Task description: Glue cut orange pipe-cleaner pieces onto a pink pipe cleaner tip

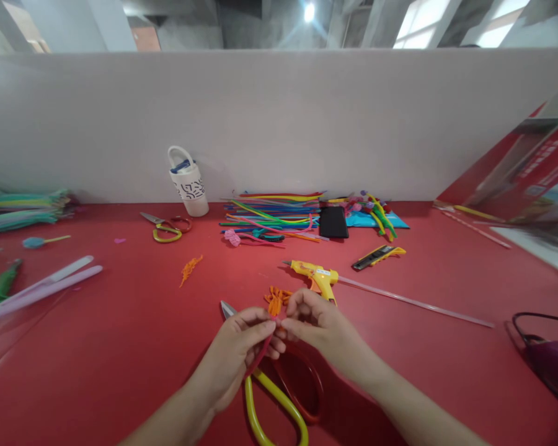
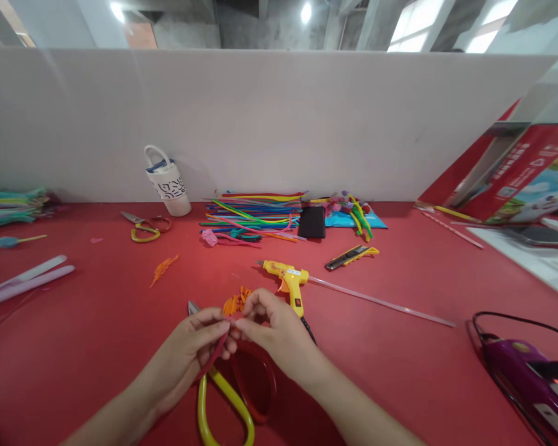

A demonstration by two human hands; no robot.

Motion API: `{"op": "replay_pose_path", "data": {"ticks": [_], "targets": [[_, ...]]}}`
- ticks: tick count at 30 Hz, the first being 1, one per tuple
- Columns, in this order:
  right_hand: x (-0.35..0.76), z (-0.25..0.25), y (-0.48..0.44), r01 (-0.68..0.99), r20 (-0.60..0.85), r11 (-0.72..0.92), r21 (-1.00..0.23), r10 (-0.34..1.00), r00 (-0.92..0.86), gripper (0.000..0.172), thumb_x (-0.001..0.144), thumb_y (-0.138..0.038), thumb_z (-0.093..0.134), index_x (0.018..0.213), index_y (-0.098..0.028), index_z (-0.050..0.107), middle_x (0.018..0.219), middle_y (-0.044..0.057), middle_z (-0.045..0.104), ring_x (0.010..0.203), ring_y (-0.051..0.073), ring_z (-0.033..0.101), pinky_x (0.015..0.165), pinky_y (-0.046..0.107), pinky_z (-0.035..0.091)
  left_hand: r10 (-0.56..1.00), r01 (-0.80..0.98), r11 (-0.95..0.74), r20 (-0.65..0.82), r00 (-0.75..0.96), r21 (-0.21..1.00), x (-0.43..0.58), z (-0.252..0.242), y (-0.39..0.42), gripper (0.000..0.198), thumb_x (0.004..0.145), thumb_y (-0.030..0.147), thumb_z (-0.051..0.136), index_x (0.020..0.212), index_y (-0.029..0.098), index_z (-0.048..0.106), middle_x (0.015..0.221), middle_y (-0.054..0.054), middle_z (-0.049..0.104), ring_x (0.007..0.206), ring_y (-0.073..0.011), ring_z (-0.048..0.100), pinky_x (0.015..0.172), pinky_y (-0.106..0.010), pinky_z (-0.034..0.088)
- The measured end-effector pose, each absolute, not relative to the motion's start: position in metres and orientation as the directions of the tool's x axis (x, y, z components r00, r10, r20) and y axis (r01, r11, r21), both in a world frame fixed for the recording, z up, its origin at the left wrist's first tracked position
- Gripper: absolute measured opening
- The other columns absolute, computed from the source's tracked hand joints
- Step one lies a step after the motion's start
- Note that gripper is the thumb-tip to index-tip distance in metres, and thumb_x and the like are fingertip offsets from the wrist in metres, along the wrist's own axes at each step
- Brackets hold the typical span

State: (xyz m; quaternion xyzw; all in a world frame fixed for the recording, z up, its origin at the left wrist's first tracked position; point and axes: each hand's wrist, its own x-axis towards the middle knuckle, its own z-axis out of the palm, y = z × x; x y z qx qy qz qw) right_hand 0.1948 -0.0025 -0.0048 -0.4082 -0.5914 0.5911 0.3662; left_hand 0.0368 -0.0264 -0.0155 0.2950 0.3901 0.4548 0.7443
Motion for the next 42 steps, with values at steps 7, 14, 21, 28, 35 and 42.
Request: {"op": "replay_pose_path", "data": {"ticks": [7,14,21,28,35,42], "targets": [[0.193,-0.004,-0.007,0.033,-0.004,0.013,-0.999,0.887,-0.461,0.004,0.085,-0.019,0.043,0.081,-0.021,0.044,0.073,-0.003,0.056,0.069,0.011,0.056,0.066,0.025,0.043,0.886,-0.487,0.458,-0.334,0.322,0.744,0.035,-0.013,-0.028,0.006,0.075,0.013,0.062,0.076,0.009,0.066,0.072,-0.005,0.066,0.063,-0.0092,0.060,0.064,-0.019,0.047],[0.193,-0.001,-0.005,-0.092,-0.073,-0.125,-0.988,0.896,-0.437,0.014,0.078,-0.027,0.057,0.081,-0.020,0.046,0.069,-0.003,0.059,0.065,0.012,0.059,0.066,0.027,0.044,0.895,-0.512,0.445,-0.342,0.287,0.734,0.035,-0.014,-0.024,0.005,0.073,0.011,0.064,0.073,0.009,0.068,0.068,-0.006,0.067,0.061,-0.0093,0.060,0.063,-0.018,0.047],[0.196,0.000,-0.005,0.028,-0.026,-0.017,-0.999,0.927,-0.373,0.012,0.077,-0.027,0.057,0.070,-0.018,0.052,0.066,-0.002,0.058,0.065,0.013,0.056,0.066,0.028,0.043,0.886,-0.500,0.460,-0.347,0.306,0.734,0.035,-0.012,-0.027,0.004,0.072,0.012,0.064,0.071,0.009,0.067,0.067,-0.006,0.067,0.059,-0.0098,0.061,0.061,-0.019,0.047],[0.199,0.003,-0.004,0.218,0.098,0.161,-0.963,0.957,-0.275,0.007,0.076,-0.022,0.053,0.070,-0.018,0.055,0.069,-0.002,0.056,0.066,0.013,0.051,0.062,0.025,0.040,0.876,-0.448,0.475,-0.358,0.324,0.757,0.037,-0.011,-0.028,0.008,0.074,0.012,0.059,0.067,0.009,0.063,0.067,-0.005,0.064,0.045,-0.0046,0.051,0.039,-0.014,0.033],[0.196,0.005,-0.005,0.328,0.109,0.197,-0.924,0.957,-0.267,0.009,0.078,-0.020,0.052,0.069,-0.018,0.056,0.066,-0.002,0.055,0.062,0.012,0.050,0.057,0.023,0.039,0.866,-0.402,0.481,-0.352,0.355,0.779,0.038,-0.010,-0.029,0.012,0.074,0.014,0.057,0.066,0.009,0.064,0.063,-0.004,0.062,0.042,-0.0030,0.044,0.039,-0.014,0.028],[0.195,0.003,-0.009,0.493,0.231,0.334,-0.803,0.938,-0.259,0.009,0.081,-0.018,0.051,0.072,-0.020,0.052,0.066,-0.002,0.055,0.060,0.012,0.050,0.055,0.023,0.038,0.839,-0.408,0.525,-0.374,0.396,0.747,0.037,-0.009,-0.028,0.014,0.076,0.014,0.055,0.066,0.009,0.063,0.061,-0.004,0.060,0.039,-0.0022,0.041,0.037,-0.014,0.025]]}}
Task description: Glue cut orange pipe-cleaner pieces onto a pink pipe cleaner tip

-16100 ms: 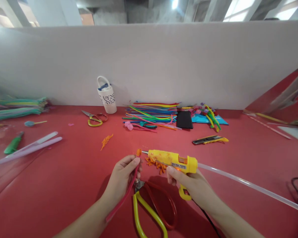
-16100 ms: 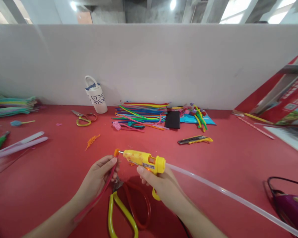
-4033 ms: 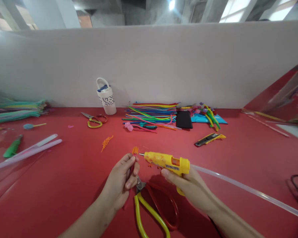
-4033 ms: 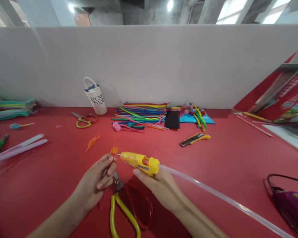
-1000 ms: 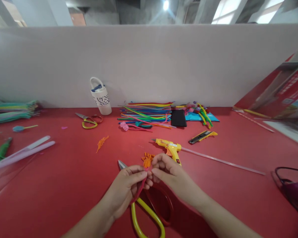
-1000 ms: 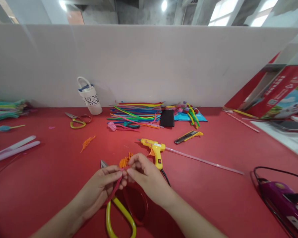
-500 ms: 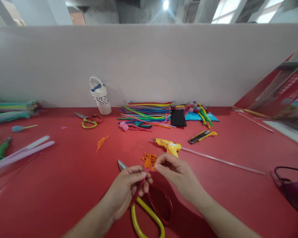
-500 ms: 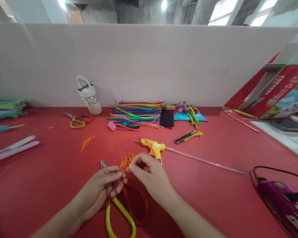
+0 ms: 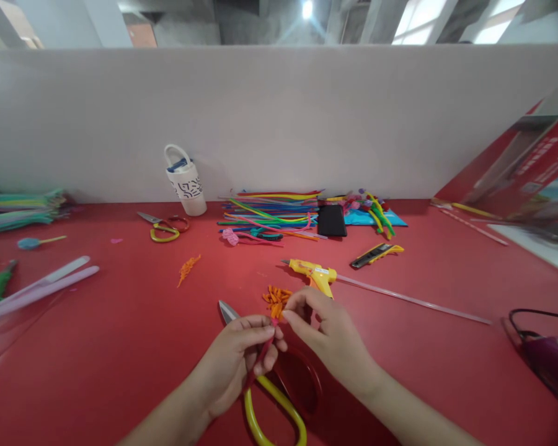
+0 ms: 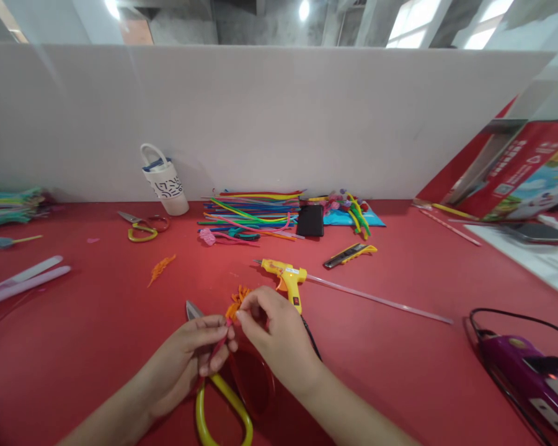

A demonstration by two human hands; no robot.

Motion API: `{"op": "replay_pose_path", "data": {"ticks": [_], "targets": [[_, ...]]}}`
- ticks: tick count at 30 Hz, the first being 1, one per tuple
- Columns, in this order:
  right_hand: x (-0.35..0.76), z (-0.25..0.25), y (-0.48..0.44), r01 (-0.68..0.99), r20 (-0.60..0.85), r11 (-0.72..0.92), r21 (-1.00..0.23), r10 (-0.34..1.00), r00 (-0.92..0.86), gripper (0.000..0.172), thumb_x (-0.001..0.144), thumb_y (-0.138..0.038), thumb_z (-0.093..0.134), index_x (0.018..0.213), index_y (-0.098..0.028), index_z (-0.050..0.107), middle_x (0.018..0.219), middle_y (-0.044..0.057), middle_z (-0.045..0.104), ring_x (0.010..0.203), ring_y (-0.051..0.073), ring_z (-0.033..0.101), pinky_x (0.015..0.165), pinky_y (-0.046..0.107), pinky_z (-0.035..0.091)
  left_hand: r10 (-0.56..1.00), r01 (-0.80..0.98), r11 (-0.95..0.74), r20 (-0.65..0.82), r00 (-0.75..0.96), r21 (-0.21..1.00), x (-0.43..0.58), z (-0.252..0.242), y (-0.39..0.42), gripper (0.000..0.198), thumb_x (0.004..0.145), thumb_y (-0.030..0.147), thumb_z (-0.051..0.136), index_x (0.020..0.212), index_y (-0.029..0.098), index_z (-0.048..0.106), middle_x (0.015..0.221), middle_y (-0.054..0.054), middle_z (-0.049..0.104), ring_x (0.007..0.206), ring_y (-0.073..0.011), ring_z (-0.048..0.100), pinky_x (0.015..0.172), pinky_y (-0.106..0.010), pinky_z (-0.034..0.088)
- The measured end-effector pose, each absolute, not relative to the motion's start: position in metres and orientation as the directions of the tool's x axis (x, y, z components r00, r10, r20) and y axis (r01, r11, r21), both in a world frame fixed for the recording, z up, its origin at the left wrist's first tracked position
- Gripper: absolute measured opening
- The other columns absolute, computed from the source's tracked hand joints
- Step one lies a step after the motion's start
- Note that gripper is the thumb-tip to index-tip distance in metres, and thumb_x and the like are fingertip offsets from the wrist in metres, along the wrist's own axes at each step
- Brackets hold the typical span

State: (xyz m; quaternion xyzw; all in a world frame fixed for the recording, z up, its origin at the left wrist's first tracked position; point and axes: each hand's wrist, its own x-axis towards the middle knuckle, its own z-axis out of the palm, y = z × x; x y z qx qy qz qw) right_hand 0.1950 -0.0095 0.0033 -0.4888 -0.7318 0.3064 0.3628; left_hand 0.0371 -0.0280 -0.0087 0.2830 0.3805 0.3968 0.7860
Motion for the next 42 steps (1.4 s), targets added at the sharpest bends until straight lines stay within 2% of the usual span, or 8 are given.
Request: {"op": "replay_pose_path", "data": {"ticks": [5,7,10,18,25,35,39,42], "targets": [[0.195,0.000,-0.015,0.599,0.515,0.595,-0.536,0.793,-0.326,0.003,0.083,-0.021,0.052,0.085,-0.020,0.054,0.072,0.002,0.057,0.069,0.017,0.052,0.065,0.030,0.040,0.836,-0.465,0.524,-0.327,0.441,0.714,0.035,-0.008,-0.028,0.014,0.077,0.012,0.052,0.069,0.008,0.063,0.067,-0.005,0.059,0.040,-0.0011,0.041,0.037,-0.014,0.024],[0.195,-0.001,-0.017,0.602,0.576,0.650,-0.464,0.738,-0.352,0.007,0.083,-0.020,0.052,0.090,-0.020,0.054,0.076,0.004,0.059,0.072,0.018,0.053,0.068,0.032,0.041,0.834,-0.467,0.520,-0.307,0.459,0.715,0.035,-0.007,-0.029,0.015,0.078,0.011,0.051,0.070,0.008,0.064,0.067,-0.004,0.058,0.040,-0.0005,0.040,0.037,-0.014,0.023],[0.195,-0.001,-0.017,0.615,0.610,0.670,-0.417,0.707,-0.357,0.009,0.083,-0.021,0.052,0.091,-0.019,0.055,0.077,0.005,0.060,0.073,0.018,0.054,0.069,0.033,0.041,0.835,-0.470,0.511,-0.286,0.470,0.720,0.035,-0.006,-0.029,0.016,0.079,0.011,0.050,0.070,0.008,0.063,0.065,-0.004,0.057,0.039,-0.0004,0.039,0.036,-0.015,0.022],[0.194,0.000,-0.019,0.623,0.619,0.663,-0.415,0.708,-0.341,0.009,0.084,-0.022,0.051,0.090,-0.019,0.056,0.076,0.005,0.061,0.072,0.019,0.056,0.069,0.033,0.043,0.836,-0.441,0.501,-0.284,0.470,0.745,0.035,-0.006,-0.030,0.015,0.078,0.011,0.050,0.069,0.009,0.062,0.065,-0.004,0.059,0.038,-0.0007,0.040,0.036,-0.015,0.018],[0.194,0.001,-0.019,0.607,0.660,0.686,-0.401,0.676,-0.328,0.008,0.083,-0.021,0.051,0.088,-0.018,0.057,0.074,0.004,0.060,0.069,0.017,0.055,0.066,0.031,0.043,0.833,-0.413,0.499,-0.290,0.471,0.762,0.035,-0.006,-0.030,0.012,0.078,0.011,0.051,0.072,0.008,0.062,0.067,-0.005,0.061,0.038,-0.0001,0.041,0.040,-0.014,0.021],[0.193,0.002,-0.021,0.599,0.675,0.706,-0.378,0.653,-0.343,0.007,0.083,-0.020,0.053,0.090,-0.018,0.055,0.074,0.004,0.059,0.068,0.017,0.053,0.064,0.031,0.042,0.837,-0.375,0.483,-0.291,0.464,0.791,0.032,-0.006,-0.031,0.013,0.079,0.014,0.051,0.071,0.010,0.061,0.067,-0.004,0.059,0.037,-0.0002,0.039,0.038,-0.016,0.017],[0.196,0.003,-0.022,0.567,0.683,0.708,-0.422,0.659,-0.314,0.012,0.081,-0.019,0.054,0.093,-0.018,0.054,0.072,0.003,0.058,0.070,0.018,0.054,0.067,0.032,0.042,0.845,-0.385,0.467,-0.275,0.458,0.796,0.032,-0.006,-0.030,0.013,0.079,0.015,0.052,0.071,0.011,0.061,0.068,-0.003,0.059,0.039,-0.0012,0.040,0.039,-0.016,0.020],[0.199,0.002,-0.023,0.545,0.703,0.717,-0.435,0.648,-0.291,0.014,0.081,-0.017,0.054,0.094,-0.018,0.053,0.070,0.003,0.057,0.073,0.018,0.054,0.069,0.033,0.042,0.871,-0.351,0.408,-0.245,0.426,0.843,0.031,-0.008,-0.030,0.013,0.080,0.018,0.053,0.072,0.013,0.061,0.070,-0.003,0.060,0.041,-0.0027,0.042,0.041,-0.017,0.024]]}}
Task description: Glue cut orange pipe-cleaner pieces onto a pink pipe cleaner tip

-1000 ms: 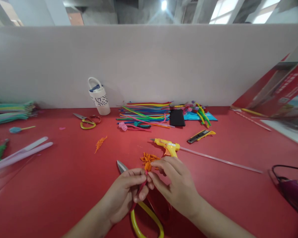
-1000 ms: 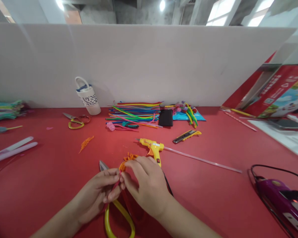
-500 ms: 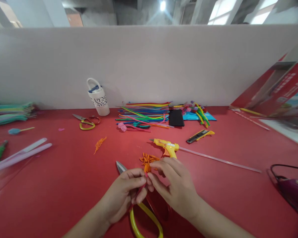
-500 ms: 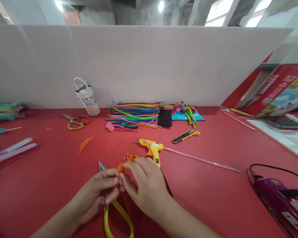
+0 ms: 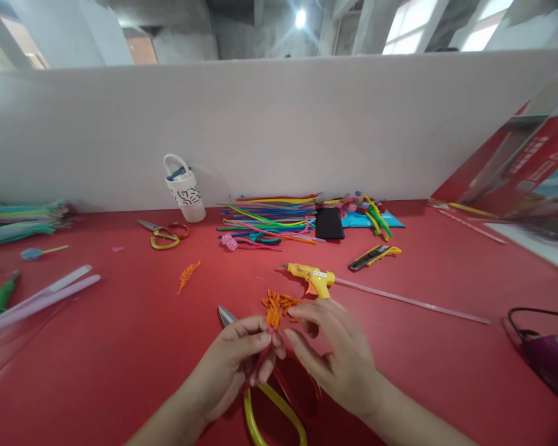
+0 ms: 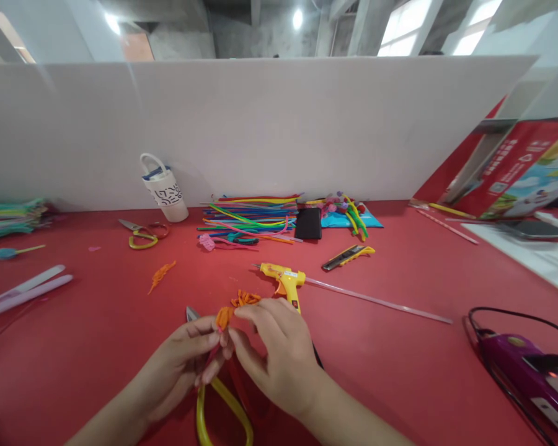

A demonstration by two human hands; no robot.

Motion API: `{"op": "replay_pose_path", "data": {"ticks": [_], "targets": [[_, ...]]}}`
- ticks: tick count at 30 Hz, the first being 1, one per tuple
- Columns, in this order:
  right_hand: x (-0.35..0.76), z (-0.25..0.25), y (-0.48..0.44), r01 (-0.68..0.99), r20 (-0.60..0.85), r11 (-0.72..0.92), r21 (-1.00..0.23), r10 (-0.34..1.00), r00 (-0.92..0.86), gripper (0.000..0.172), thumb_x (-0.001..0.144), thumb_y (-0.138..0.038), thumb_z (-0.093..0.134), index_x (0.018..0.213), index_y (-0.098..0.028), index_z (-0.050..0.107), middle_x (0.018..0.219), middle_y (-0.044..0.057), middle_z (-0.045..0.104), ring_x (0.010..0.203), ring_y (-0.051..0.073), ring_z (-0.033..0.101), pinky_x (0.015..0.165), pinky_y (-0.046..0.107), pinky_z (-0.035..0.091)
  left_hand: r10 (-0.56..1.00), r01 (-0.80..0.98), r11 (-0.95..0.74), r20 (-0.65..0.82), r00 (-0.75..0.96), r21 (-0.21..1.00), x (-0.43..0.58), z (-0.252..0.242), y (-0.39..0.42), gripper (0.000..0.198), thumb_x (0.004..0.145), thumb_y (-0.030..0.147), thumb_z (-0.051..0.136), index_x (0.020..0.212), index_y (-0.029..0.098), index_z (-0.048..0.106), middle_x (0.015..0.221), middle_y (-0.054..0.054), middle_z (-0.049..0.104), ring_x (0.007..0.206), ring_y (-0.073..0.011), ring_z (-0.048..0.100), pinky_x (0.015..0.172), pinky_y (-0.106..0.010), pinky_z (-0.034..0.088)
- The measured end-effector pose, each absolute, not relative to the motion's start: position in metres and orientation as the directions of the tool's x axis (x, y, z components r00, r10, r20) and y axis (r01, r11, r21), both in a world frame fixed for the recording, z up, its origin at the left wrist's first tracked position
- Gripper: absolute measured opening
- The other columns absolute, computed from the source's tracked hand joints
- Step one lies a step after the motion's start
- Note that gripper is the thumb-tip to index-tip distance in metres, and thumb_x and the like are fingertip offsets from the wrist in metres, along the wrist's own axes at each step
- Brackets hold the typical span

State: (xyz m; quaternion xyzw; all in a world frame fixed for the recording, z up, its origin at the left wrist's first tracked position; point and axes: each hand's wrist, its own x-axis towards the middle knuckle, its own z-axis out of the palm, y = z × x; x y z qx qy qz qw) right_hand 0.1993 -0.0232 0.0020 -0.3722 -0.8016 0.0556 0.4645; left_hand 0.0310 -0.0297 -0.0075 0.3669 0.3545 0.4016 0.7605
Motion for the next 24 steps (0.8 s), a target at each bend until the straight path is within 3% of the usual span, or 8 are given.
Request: {"op": "replay_pose_path", "data": {"ticks": [4,7,9,13,20,22,24], "targets": [[0.201,-0.001,-0.022,0.504,0.704,0.730,-0.461,0.647,-0.293,0.017,0.081,-0.015,0.053,0.097,-0.018,0.052,0.071,0.002,0.055,0.070,0.017,0.053,0.068,0.032,0.043,0.946,-0.205,0.147,-0.077,0.314,0.968,0.028,-0.007,-0.030,0.013,0.082,0.023,0.053,0.075,0.017,0.062,0.068,0.001,0.055,0.053,-0.0064,0.047,0.053,-0.018,0.035],[0.201,-0.007,-0.017,0.484,0.686,0.728,-0.486,0.661,-0.304,0.018,0.081,-0.013,0.051,0.098,-0.020,0.051,0.072,0.002,0.055,0.066,0.015,0.051,0.065,0.031,0.043,0.963,-0.020,-0.130,0.131,0.234,0.991,0.025,-0.005,-0.031,0.013,0.082,0.024,0.053,0.075,0.020,0.063,0.084,-0.001,0.054,0.077,-0.0117,0.051,0.069,-0.021,0.038],[0.201,-0.011,-0.015,0.484,0.684,0.730,-0.483,0.660,-0.312,0.018,0.081,-0.011,0.050,0.098,-0.020,0.050,0.073,0.002,0.056,0.067,0.015,0.052,0.065,0.031,0.043,0.955,0.047,-0.229,0.215,0.203,0.972,0.024,-0.005,-0.031,0.012,0.083,0.024,0.052,0.078,0.022,0.063,0.096,-0.003,0.052,0.089,-0.0149,0.049,0.075,-0.023,0.037],[0.198,-0.014,-0.014,0.495,0.698,0.760,-0.421,0.620,-0.358,0.019,0.082,-0.011,0.049,0.098,-0.020,0.051,0.079,0.004,0.059,0.073,0.017,0.053,0.068,0.032,0.043,0.938,0.108,-0.322,0.302,0.169,0.941,0.023,-0.010,-0.032,0.013,0.083,0.024,0.053,0.074,0.024,0.062,0.104,-0.004,0.048,0.099,-0.0185,0.045,0.084,-0.030,0.035],[0.196,-0.012,-0.020,0.484,0.719,0.818,-0.311,0.536,-0.444,0.013,0.082,-0.014,0.045,0.091,-0.018,0.053,0.079,0.006,0.062,0.070,0.017,0.053,0.064,0.031,0.044,0.914,0.199,-0.393,0.359,0.188,0.898,0.024,-0.016,-0.035,0.016,0.083,0.024,0.053,0.074,0.025,0.066,0.101,-0.004,0.047,0.085,-0.0163,0.046,0.080,-0.030,0.036],[0.195,-0.013,-0.020,0.473,0.723,0.817,-0.329,0.541,-0.430,0.016,0.080,-0.013,0.046,0.093,-0.018,0.054,0.082,0.006,0.062,0.073,0.018,0.055,0.067,0.031,0.045,0.913,0.196,-0.400,0.369,0.175,0.895,0.026,-0.016,-0.036,0.016,0.082,0.024,0.054,0.073,0.025,0.067,0.101,-0.004,0.047,0.085,-0.0165,0.045,0.080,-0.030,0.036],[0.193,-0.012,-0.021,0.431,0.688,0.797,-0.422,0.591,-0.420,0.021,0.079,-0.013,0.047,0.098,-0.018,0.054,0.089,0.007,0.062,0.081,0.018,0.056,0.073,0.032,0.047,0.918,0.170,-0.387,0.361,0.161,0.906,0.028,-0.015,-0.038,0.015,0.081,0.025,0.056,0.073,0.025,0.069,0.104,-0.005,0.046,0.085,-0.0170,0.045,0.079,-0.030,0.038]]}}
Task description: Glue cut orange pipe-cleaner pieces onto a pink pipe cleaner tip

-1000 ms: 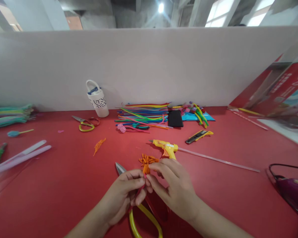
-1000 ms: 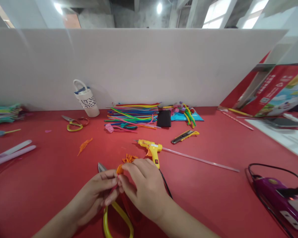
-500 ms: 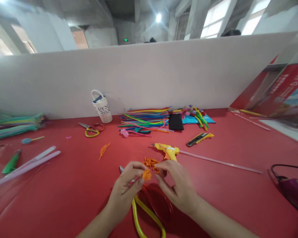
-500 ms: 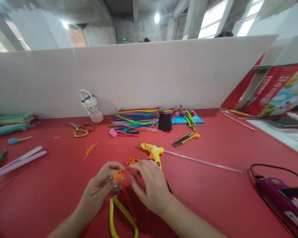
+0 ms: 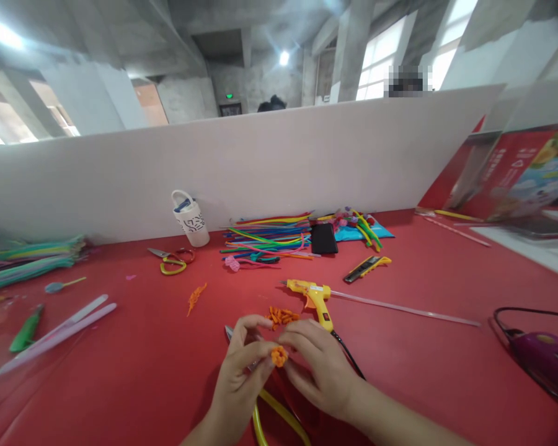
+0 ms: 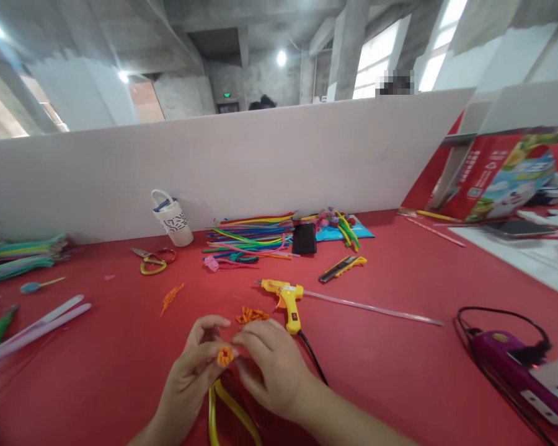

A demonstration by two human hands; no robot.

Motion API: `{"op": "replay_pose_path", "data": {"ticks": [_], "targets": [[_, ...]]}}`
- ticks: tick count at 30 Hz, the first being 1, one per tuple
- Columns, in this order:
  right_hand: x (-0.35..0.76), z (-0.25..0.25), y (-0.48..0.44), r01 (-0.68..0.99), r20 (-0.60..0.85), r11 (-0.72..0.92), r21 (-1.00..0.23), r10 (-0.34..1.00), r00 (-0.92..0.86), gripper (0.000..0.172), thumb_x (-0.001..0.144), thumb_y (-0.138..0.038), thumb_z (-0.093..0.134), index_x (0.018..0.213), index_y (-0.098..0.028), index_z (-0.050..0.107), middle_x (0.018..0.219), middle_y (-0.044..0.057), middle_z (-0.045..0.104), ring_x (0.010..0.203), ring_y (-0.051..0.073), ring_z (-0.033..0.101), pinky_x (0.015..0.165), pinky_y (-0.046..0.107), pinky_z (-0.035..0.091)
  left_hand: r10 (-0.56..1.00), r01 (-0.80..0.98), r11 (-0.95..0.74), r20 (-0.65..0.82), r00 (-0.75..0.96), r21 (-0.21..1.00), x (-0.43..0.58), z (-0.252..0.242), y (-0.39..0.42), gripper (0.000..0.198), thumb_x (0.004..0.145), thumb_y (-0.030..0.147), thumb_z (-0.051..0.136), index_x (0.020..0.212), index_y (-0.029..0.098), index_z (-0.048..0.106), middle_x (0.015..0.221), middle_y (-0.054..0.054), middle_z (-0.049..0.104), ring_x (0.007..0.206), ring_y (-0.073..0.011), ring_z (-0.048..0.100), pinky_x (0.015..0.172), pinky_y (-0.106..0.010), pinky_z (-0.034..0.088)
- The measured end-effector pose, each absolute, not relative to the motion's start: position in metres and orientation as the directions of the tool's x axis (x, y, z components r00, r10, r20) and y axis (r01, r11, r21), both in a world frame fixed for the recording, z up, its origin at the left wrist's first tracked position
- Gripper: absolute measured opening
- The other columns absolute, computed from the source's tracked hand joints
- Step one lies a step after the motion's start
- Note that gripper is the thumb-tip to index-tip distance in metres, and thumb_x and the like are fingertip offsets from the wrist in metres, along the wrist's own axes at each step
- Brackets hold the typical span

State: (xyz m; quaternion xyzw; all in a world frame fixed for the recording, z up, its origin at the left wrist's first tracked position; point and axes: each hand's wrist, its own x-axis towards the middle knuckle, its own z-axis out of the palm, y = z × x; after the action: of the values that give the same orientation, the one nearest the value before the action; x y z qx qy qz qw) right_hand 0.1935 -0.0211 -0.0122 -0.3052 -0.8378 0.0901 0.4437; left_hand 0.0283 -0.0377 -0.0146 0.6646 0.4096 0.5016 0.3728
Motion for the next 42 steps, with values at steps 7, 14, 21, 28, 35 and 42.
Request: {"op": "replay_pose_path", "data": {"ticks": [7,14,21,28,35,42], "targets": [[0.187,-0.001,-0.024,0.129,0.565,0.666,-0.735,0.706,-0.426,0.015,0.083,-0.018,0.048,0.089,-0.020,0.061,0.094,0.006,0.058,0.088,0.017,0.056,0.077,0.030,0.048,0.940,0.026,-0.296,0.286,0.183,0.955,0.036,-0.003,-0.042,0.014,0.078,0.028,0.059,0.076,0.027,0.072,0.106,-0.006,0.046,0.094,-0.0195,0.045,0.086,-0.030,0.038],[0.186,-0.003,-0.025,0.306,0.632,0.717,-0.627,0.697,-0.340,0.021,0.086,-0.023,0.044,0.068,-0.019,0.053,0.061,0.000,0.053,0.057,0.013,0.050,0.052,0.023,0.043,0.975,-0.253,-0.043,0.096,0.200,0.966,0.041,-0.002,-0.041,0.008,0.073,0.025,0.065,0.074,0.022,0.072,0.105,-0.006,0.049,0.102,-0.0224,0.047,0.086,-0.031,0.039],[0.188,-0.006,-0.025,0.385,0.752,0.800,-0.460,0.582,-0.311,0.014,0.082,-0.012,0.045,0.077,-0.018,0.057,0.065,0.003,0.060,0.059,0.014,0.053,0.053,0.024,0.045,0.983,-0.441,0.078,0.006,0.185,0.894,0.052,0.007,-0.040,0.004,0.068,0.021,0.069,0.068,0.018,0.071,0.096,-0.004,0.052,0.083,-0.0157,0.053,0.076,-0.026,0.043],[0.202,0.010,-0.018,0.295,0.700,0.718,-0.630,0.690,-0.185,0.010,0.080,-0.015,0.048,0.073,-0.019,0.054,0.062,0.000,0.054,0.056,0.013,0.051,0.051,0.024,0.043,0.954,-0.255,0.229,-0.165,0.250,0.939,0.046,0.006,-0.022,0.015,0.069,0.028,0.068,0.067,0.013,0.068,0.046,0.004,0.048,0.038,-0.0029,0.034,0.039,-0.015,0.023],[0.206,0.029,-0.007,0.219,0.542,0.550,-0.806,0.835,-0.101,0.009,0.077,-0.011,0.050,0.077,-0.019,0.054,0.069,-0.001,0.055,0.059,0.011,0.053,0.054,0.021,0.045,0.933,-0.232,0.317,-0.259,0.249,0.920,0.056,0.011,-0.019,0.027,0.072,0.036,0.061,0.058,0.013,0.054,0.048,0.000,0.059,0.029,-0.0018,0.030,0.033,-0.017,0.014],[0.204,0.024,0.003,0.392,0.636,0.689,-0.609,0.720,-0.278,0.018,0.077,-0.010,0.053,0.092,-0.020,0.058,0.087,0.005,0.059,0.081,0.017,0.056,0.071,0.030,0.048,0.967,-0.043,0.241,-0.236,0.098,0.969,0.054,0.020,-0.018,0.026,0.070,0.035,0.059,0.055,0.015,0.053,0.039,0.004,0.052,0.027,-0.0024,0.026,0.033,-0.017,0.013]]}}
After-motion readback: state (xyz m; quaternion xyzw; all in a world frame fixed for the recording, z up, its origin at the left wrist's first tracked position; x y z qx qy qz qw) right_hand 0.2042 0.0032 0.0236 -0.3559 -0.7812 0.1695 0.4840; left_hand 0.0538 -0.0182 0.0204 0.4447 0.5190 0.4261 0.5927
